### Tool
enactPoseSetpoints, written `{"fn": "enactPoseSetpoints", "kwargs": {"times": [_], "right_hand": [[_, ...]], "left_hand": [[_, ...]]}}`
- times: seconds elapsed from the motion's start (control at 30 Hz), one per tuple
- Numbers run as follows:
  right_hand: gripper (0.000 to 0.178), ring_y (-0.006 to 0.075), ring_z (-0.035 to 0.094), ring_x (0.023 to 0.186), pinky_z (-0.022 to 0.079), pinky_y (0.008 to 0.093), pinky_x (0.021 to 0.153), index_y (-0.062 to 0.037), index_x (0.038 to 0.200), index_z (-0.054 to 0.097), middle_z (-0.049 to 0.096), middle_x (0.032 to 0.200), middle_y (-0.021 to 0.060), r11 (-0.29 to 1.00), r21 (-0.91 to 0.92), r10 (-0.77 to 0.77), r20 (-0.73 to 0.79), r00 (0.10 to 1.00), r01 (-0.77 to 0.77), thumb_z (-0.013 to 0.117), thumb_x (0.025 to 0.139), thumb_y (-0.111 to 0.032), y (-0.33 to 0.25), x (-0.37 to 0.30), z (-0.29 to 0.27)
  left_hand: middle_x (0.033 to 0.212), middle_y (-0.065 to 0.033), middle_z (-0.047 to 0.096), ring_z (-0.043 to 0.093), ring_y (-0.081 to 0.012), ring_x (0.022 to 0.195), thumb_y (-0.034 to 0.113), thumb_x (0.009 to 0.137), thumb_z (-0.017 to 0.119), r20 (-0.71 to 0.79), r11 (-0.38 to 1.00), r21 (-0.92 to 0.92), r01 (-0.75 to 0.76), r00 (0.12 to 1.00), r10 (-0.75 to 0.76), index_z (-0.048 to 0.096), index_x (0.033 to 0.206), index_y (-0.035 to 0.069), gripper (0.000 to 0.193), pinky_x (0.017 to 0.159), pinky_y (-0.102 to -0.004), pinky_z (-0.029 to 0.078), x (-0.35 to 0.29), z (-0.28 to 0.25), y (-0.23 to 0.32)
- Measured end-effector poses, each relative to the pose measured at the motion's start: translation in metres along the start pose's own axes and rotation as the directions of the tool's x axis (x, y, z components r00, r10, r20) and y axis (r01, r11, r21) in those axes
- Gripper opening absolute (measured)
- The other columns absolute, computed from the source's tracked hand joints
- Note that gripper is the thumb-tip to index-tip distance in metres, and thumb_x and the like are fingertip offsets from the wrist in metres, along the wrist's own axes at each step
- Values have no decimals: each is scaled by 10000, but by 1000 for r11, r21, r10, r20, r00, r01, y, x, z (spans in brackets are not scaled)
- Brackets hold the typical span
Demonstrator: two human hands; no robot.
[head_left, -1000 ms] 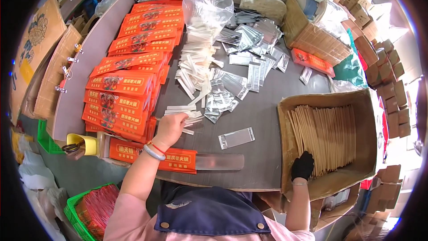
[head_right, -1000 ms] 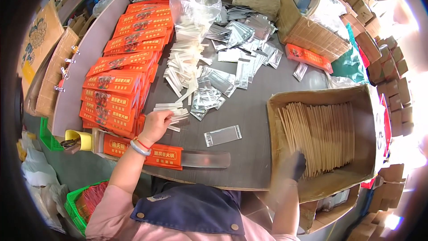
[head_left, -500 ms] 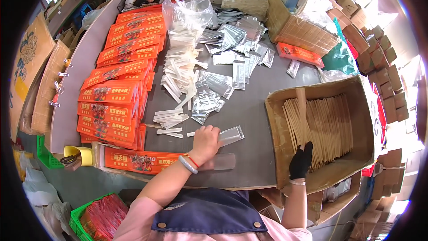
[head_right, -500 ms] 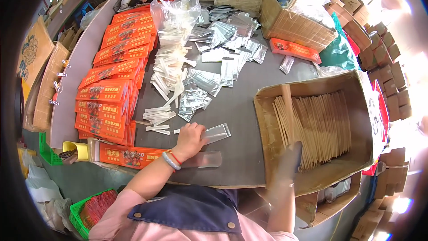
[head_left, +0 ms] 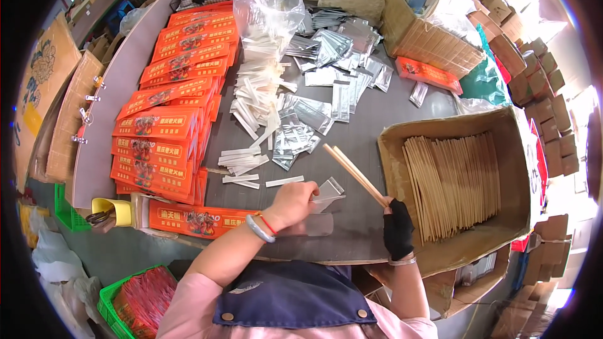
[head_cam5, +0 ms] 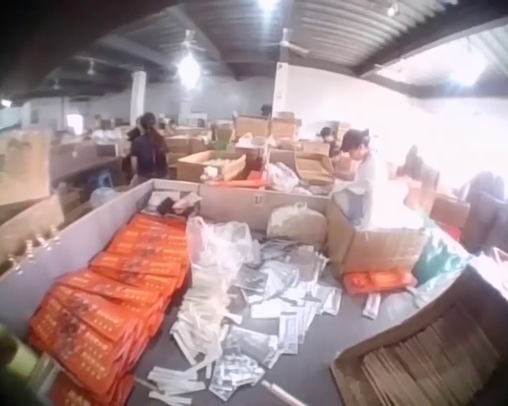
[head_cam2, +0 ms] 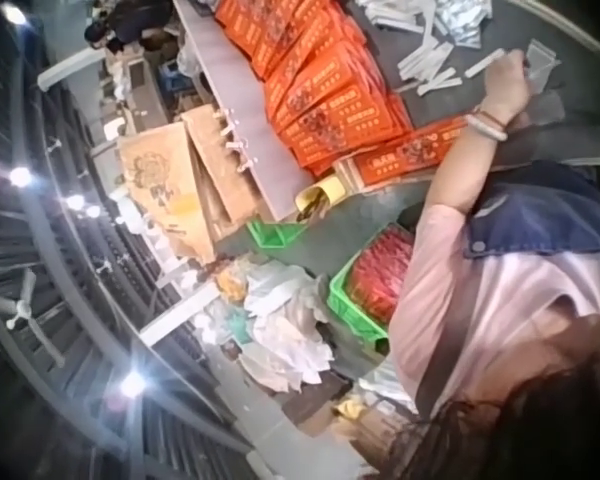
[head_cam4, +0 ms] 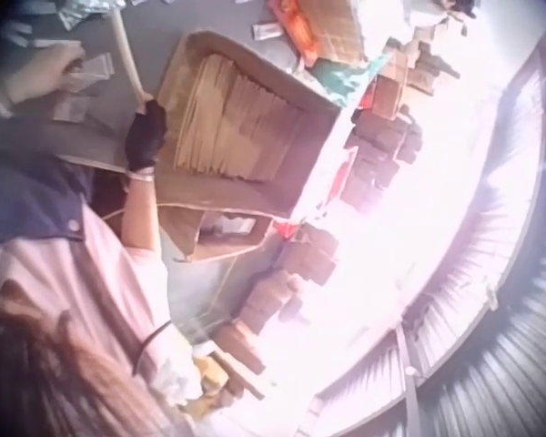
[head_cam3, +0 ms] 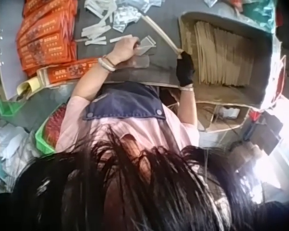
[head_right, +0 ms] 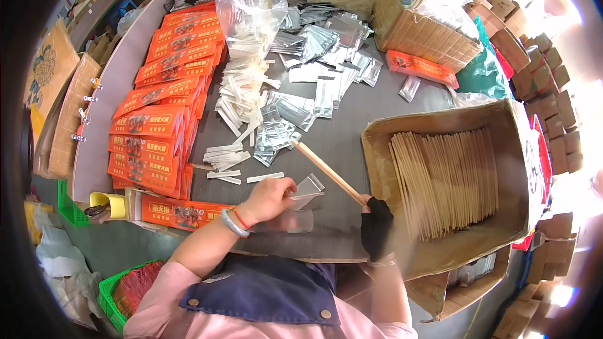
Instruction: Packaging bundles of thin wooden sticks into clear plastic bags at an assembly station.
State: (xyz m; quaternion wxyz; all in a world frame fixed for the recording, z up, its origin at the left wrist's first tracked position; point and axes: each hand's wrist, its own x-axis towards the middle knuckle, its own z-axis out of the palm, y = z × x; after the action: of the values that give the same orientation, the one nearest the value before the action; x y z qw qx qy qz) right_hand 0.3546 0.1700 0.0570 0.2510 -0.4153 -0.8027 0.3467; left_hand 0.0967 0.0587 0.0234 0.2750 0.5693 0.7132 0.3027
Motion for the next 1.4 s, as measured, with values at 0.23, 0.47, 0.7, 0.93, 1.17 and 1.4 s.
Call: {"fn": "enactPoseSetpoints", "kwargs": {"times": [0.23,0.47,0.7,0.93,1.17,1.4], "right_hand": [[183,228,598,857,474,309,790,-14,1107,631,619,922,111,998,52,24,-76,997,-20,533,959,-61,6,-9,9],[218,168,576,812,467,286,743,-29,1151,642,601,890,76,998,-51,-27,54,998,30,550,959,-78,-1,-3,9],[269,224,563,713,461,328,677,-101,1186,680,556,786,97,997,-73,7,278,961,14,617,928,-138,-7,-8,14],[261,311,601,693,479,421,623,-177,1106,718,590,760,112,897,-315,-120,500,858,309,682,850,-215,1,-14,25],[227,332,623,773,502,423,695,-112,1026,705,650,820,149,862,-91,-415,440,797,499,712,806,-164,-5,-4,75],[305,270,616,815,508,339,750,-44,1013,611,613,974,123,922,369,-253,338,907,120,756,748,-88,-44,-33,153]], "left_hand": [[792,-114,685,672,-320,789,216,695,801,-31,953,259,155,988,-152,677,867,95,245,704,-426,527,0,23,-2],[761,-105,673,667,-314,757,156,714,769,18,946,322,25,999,-33,634,787,87,169,680,-423,522,4,18,2],[960,-72,623,564,-306,989,195,642,833,175,966,256,-36,985,-9,662,901,107,322,863,-405,461,-67,-21,-25],[1159,-87,564,496,-320,1104,265,571,881,-95,957,285,48,995,-21,636,1195,89,693,978,-447,403,-119,-48,-21],[1145,-86,574,491,-316,1108,257,558,875,-122,966,260,-6,992,39,606,1212,58,735,978,-439,408,-118,-22,-21],[1159,-100,578,506,-314,1087,172,575,862,-143,974,224,-44,987,77,599,1199,24,693,946,-421,427,-99,-9,-19]]}}
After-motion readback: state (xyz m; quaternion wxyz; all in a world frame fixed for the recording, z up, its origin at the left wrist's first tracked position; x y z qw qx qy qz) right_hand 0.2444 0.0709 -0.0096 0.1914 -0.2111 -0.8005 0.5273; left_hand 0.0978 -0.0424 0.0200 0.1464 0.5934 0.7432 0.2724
